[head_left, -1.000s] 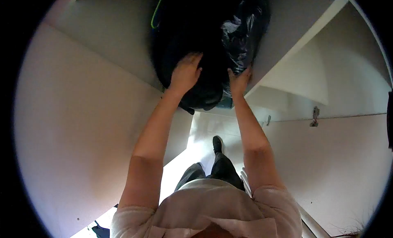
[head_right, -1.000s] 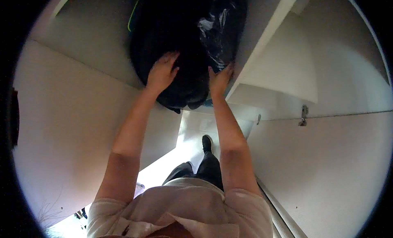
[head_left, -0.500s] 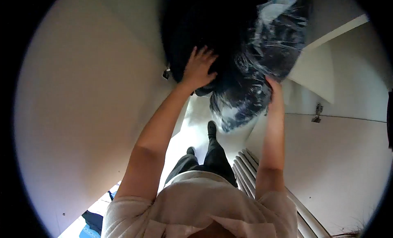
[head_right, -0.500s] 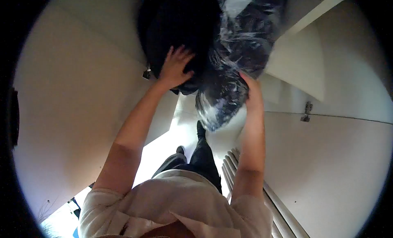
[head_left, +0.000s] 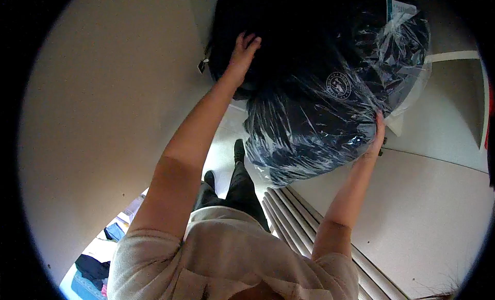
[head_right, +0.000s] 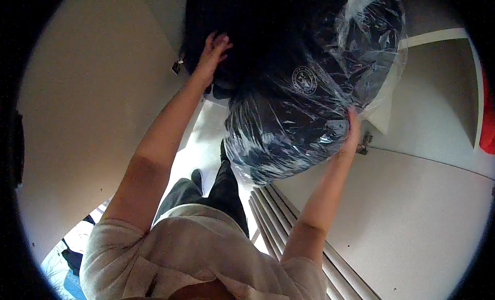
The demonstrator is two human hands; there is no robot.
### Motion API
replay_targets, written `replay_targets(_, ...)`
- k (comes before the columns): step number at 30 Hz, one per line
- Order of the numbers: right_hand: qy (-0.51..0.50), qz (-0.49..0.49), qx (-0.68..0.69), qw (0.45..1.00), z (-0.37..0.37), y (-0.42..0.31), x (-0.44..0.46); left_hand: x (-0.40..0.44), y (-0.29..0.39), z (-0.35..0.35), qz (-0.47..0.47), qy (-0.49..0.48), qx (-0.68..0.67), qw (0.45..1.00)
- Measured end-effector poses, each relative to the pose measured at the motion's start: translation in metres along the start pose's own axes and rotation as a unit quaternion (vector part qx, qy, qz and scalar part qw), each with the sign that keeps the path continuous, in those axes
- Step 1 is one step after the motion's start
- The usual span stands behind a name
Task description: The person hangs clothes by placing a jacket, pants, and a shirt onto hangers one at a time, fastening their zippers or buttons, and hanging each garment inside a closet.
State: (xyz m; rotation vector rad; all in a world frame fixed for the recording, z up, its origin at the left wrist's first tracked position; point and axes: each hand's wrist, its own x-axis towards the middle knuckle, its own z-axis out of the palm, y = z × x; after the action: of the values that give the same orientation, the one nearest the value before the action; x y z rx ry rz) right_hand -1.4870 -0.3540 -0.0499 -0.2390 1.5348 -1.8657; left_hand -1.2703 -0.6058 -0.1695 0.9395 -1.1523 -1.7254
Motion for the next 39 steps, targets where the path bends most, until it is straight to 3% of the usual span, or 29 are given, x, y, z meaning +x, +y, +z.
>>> replay_targets(6, 0.002, -0.022, -0.003, 1.000, -0.019, 0.013, 0.021, 0.014, -0.014, -0.019, 0.051, -0.001, 0.051, 0.997)
replay_targets(9, 0.039, -0.074, -0.079, 0.993, -0.003, 0.012, 0.003, 0.010, -0.016, -0.014, 0.050, -0.004, 0.064, 0.997)
replay_targets(11, 0.059, -0.020, -0.199, 0.978, 0.014, 0.036, -0.011, 0.006, -0.024, -0.014, 0.062, -0.010, 0.067, 0.996)
replay_targets(12, -0.006, 0.053, -0.343, 0.938, 0.038, 0.041, -0.027, 0.001, -0.036, -0.011, 0.077, -0.019, 0.066, 0.995)
replay_targets(14, -0.115, -0.231, -0.390, 0.884, 0.072, 0.100, -0.028, -0.009, -0.039, -0.007, 0.103, -0.035, 0.113, 0.988)
replay_targets(16, -0.048, -0.344, -0.417, 0.840, 0.104, 0.131, -0.007, -0.024, -0.031, -0.008, 0.122, -0.042, 0.209, 0.969)
replay_targets(19, 0.044, -0.386, -0.390, 0.835, 0.105, 0.173, 0.079, -0.027, -0.014, -0.010, 0.181, 0.034, 0.364, 0.913)
replay_targets(21, 0.080, -0.304, -0.390, 0.866, 0.096, 0.192, 0.142, -0.026, -0.007, -0.011, 0.226, 0.085, 0.440, 0.865)
replay_targets(23, 0.039, -0.208, -0.493, 0.844, 0.090, 0.199, 0.201, -0.024, -0.001, -0.010, 0.265, 0.136, 0.483, 0.824)
replay_targets(25, 0.032, -0.205, -0.511, 0.834, 0.095, 0.220, 0.234, -0.021, 0.008, -0.005, 0.297, 0.188, 0.495, 0.795)
replay_targets(28, 0.062, -0.299, -0.443, 0.843, 0.102, 0.243, 0.252, -0.001, 0.017, 0.007, 0.319, 0.211, 0.452, 0.806)
replay_targets(30, 0.055, -0.311, -0.433, 0.845, 0.108, 0.250, 0.214, 0.012, 0.007, 0.006, 0.255, 0.157, 0.446, 0.843)
replay_targets(32, 0.019, -0.324, -0.401, 0.857, 0.120, 0.209, 0.135, 0.028, -0.011, -0.004, 0.190, 0.110, 0.438, 0.871)
replay_targets(34, 0.008, -0.325, -0.456, 0.828, 0.107, 0.204, 0.093, 0.042, -0.025, -0.024, 0.126, 0.072, 0.435, 0.889)
replay_targets(37, 0.019, -0.292, -0.497, 0.817, 0.088, 0.222, 0.047, 0.033, -0.015, -0.037, 0.157, 0.092, 0.451, 0.874)
replay_targets(39, 0.004, -0.299, -0.470, 0.830, 0.073, 0.262, 0.057, 0.023, -0.010, -0.045, 0.163, 0.073, 0.389, 0.904)
